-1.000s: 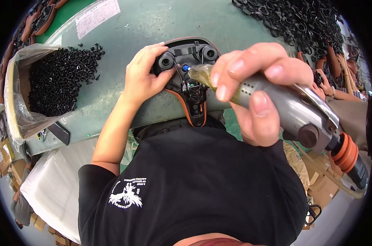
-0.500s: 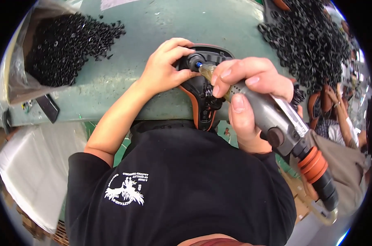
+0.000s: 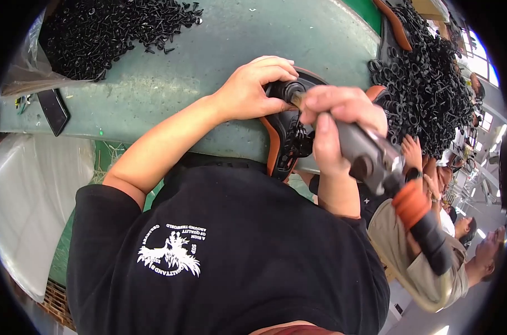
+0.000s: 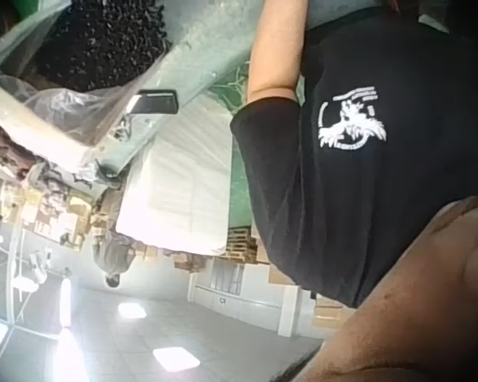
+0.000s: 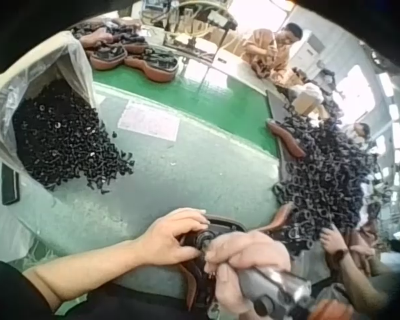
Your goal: Assembling bicycle seats by using a pneumatic screwdriver to secure components.
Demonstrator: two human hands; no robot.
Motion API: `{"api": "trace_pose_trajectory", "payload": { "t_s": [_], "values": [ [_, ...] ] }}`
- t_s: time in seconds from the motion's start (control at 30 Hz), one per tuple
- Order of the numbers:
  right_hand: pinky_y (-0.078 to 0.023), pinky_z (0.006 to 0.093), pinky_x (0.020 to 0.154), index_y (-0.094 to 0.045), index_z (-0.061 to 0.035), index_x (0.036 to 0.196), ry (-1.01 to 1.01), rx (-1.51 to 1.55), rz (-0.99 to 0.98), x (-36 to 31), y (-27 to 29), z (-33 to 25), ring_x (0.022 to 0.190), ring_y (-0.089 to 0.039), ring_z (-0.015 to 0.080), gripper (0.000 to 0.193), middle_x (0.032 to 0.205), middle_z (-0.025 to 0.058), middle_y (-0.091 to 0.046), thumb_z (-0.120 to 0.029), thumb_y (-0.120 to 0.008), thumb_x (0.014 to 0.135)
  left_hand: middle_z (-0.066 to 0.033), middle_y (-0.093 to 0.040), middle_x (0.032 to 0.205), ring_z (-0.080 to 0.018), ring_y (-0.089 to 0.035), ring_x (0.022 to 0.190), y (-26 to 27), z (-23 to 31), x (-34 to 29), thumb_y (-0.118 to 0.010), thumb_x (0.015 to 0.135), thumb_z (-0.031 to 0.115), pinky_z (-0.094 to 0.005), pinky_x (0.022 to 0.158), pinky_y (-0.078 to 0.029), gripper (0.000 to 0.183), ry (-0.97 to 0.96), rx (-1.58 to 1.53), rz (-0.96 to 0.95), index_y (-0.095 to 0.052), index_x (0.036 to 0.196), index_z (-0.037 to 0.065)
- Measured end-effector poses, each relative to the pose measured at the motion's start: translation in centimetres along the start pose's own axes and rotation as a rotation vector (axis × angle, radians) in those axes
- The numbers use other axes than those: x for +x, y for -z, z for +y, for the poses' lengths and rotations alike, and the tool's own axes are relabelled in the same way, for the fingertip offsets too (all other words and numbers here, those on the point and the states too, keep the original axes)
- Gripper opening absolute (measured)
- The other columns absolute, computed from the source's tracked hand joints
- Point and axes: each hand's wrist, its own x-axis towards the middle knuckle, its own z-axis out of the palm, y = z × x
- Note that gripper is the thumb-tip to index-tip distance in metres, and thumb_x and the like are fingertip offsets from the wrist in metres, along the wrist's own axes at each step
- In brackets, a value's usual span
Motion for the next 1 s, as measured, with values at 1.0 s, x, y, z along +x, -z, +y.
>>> {"api": "trace_pose_trajectory", "payload": {
  "t_s": [1.0],
  "values": [
    [-0.055,0.0336,0.066,-0.051,-0.0083,0.13,0.183,0.429,0.302,-4.5,7.5,-7.7,0.069,-0.064,0.0158,0.037,0.116,0.0128,-0.061,-0.011,-0.063,0.095,-0.0132,-0.071,0.115,-0.021,-0.071,0.096,3.0,9.7,-0.4,-0.067,0.101,0.001,-0.0355,0.084,-0.06,0.011,0.522,-0.613,0.011,-0.064,0.112,-0.002]
  ]
}}
